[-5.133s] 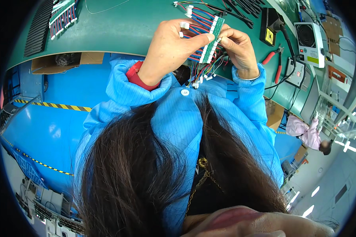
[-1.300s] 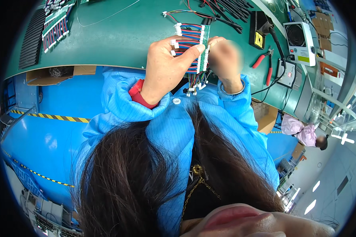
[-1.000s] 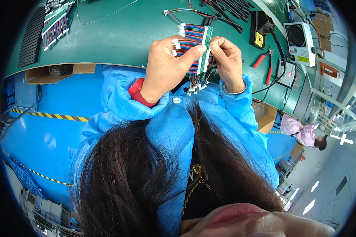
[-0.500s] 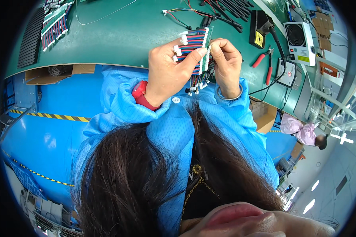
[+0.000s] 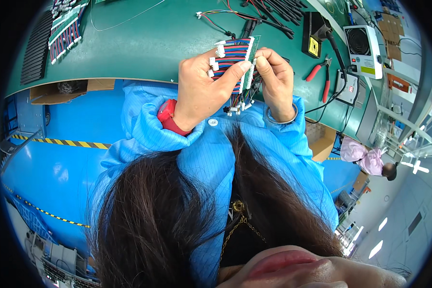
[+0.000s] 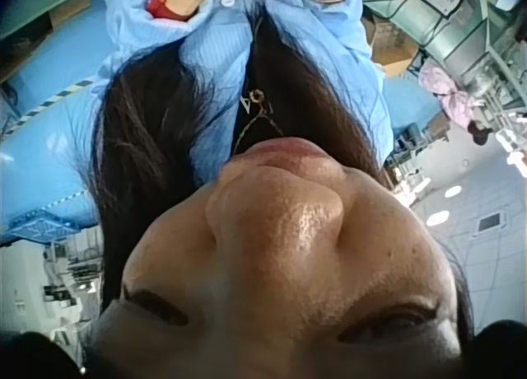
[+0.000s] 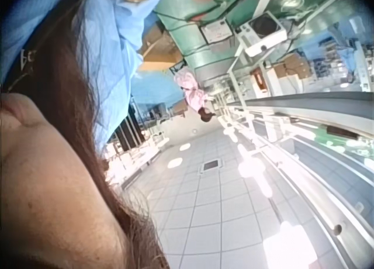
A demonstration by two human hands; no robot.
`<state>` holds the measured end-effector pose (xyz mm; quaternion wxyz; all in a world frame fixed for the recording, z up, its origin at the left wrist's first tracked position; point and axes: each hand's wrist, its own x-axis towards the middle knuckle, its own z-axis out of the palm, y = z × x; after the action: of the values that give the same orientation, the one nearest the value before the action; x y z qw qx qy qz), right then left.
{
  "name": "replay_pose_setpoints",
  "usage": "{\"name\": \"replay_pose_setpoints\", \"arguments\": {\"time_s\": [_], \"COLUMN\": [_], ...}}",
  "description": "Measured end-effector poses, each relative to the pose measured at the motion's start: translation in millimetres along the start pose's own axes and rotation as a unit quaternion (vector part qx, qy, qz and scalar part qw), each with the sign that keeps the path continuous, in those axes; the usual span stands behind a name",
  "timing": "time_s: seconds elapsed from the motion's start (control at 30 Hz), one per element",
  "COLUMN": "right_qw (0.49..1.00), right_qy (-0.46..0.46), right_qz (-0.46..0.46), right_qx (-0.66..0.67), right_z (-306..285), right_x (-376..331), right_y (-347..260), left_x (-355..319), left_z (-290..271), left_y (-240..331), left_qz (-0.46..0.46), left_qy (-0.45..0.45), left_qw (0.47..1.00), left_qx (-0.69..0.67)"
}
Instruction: Assembling wiring harnesses by plugging colored wires into connectors on a printed circuit board.
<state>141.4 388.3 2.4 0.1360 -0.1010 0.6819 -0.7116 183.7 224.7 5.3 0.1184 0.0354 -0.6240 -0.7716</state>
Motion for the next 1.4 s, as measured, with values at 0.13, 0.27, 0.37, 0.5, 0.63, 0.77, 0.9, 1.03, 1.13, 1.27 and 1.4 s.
{"name": "replay_pose_setpoints", "arguments": {"time_s": [0.13,0.27,0.37,0.5,0.63,0.77,0.9,1.03,1.13,1.27,1.4], "right_qw": [0.998,0.998,0.999,0.993,0.994,0.994,0.994,0.992,0.987,0.985,0.986], "right_qy": [0.035,0.052,0.045,0.006,0.005,0.001,-0.010,-0.025,-0.044,-0.059,-0.066], "right_qz": [0.001,-0.007,-0.029,-0.090,-0.085,-0.088,-0.097,-0.117,-0.150,-0.160,-0.151], "right_qx": [0.059,0.026,-0.008,-0.076,-0.072,-0.061,-0.041,-0.026,-0.026,-0.020,-0.003], "right_z": [5,7,2,-6,-6,-7,-9,-13,-17,-22,-22], "right_x": [-3,0,2,6,7,8,10,13,15,19,19], "right_y": [2,-5,-4,0,-1,1,4,10,15,20,22], "left_x": [0,3,4,4,4,4,3,3,4,3,2], "left_z": [1,-1,-2,-3,-3,-3,-4,-4,-4,-5,-5], "left_y": [1,1,2,3,2,6,7,7,6,5,8], "left_qz": [0.013,-0.034,-0.058,-0.083,-0.074,-0.079,-0.078,-0.074,-0.076,-0.075,-0.079], "left_qy": [0.008,0.018,0.019,0.013,0.009,0.004,0.001,-0.003,-0.008,-0.015,-0.018], "left_qw": [1.000,0.998,0.996,0.992,0.992,0.992,0.993,0.995,0.996,0.996,0.996], "left_qx": [0.006,-0.041,-0.066,-0.093,-0.102,-0.101,-0.086,-0.067,-0.053,-0.050,-0.048]}}
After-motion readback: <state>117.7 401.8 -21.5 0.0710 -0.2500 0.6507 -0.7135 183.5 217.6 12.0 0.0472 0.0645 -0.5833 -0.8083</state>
